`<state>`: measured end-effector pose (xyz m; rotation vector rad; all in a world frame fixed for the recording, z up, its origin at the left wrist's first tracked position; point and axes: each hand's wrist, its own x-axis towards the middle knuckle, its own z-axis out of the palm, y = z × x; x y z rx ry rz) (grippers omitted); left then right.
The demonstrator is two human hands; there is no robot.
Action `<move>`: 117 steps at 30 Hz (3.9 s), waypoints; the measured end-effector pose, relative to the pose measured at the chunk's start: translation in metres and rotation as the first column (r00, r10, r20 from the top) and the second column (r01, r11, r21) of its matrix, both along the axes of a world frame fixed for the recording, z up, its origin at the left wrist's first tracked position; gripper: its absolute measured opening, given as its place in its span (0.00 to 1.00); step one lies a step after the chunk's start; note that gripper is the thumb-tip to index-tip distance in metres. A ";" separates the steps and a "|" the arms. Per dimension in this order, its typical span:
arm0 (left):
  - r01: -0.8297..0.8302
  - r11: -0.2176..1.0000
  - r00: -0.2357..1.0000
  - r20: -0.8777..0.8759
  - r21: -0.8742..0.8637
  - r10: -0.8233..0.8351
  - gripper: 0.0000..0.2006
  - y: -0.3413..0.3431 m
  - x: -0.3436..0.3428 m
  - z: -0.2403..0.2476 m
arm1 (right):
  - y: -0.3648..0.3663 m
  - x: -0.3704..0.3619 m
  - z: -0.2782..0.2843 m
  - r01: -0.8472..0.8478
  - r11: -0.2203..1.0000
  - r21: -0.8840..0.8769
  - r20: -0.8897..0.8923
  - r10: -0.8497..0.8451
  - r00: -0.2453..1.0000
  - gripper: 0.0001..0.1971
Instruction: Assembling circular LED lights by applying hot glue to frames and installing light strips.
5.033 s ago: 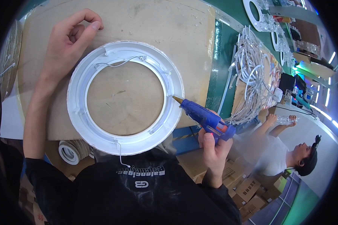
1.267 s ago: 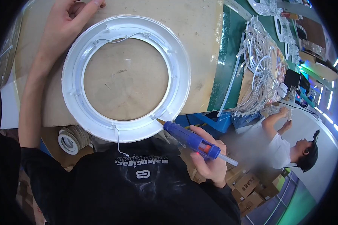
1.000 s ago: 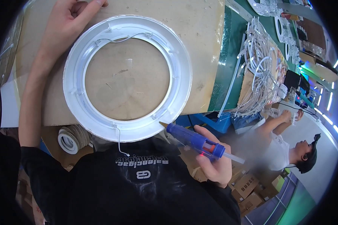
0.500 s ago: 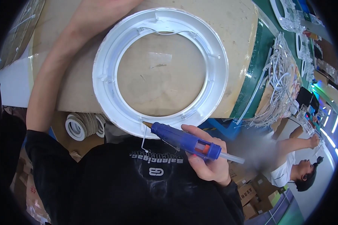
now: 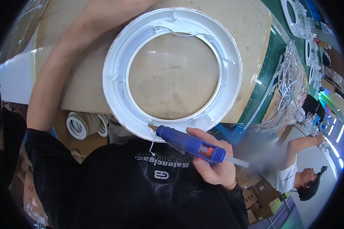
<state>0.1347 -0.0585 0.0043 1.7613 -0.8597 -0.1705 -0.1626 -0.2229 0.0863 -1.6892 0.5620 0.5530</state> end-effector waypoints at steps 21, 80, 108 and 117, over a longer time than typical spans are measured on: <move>0.007 1.000 1.000 0.025 0.009 -0.007 0.09 -0.002 0.002 -0.005 | -0.001 0.004 0.000 0.019 1.000 -0.023 0.014 -0.018 1.000 0.28; 0.819 0.559 0.417 -0.532 -0.132 -0.737 0.08 -0.045 -0.082 0.090 | -0.008 -0.043 -0.027 0.154 0.969 0.191 0.546 -0.235 0.804 0.12; -0.023 0.964 0.991 0.119 -0.264 0.056 0.18 0.014 -0.001 -0.001 | -0.002 -0.009 -0.005 0.219 0.966 0.139 0.100 -0.234 0.967 0.29; 0.000 0.959 0.993 0.113 -0.284 0.034 0.17 0.013 0.000 -0.008 | 0.001 -0.008 -0.002 0.204 0.975 0.086 0.006 -0.205 0.979 0.29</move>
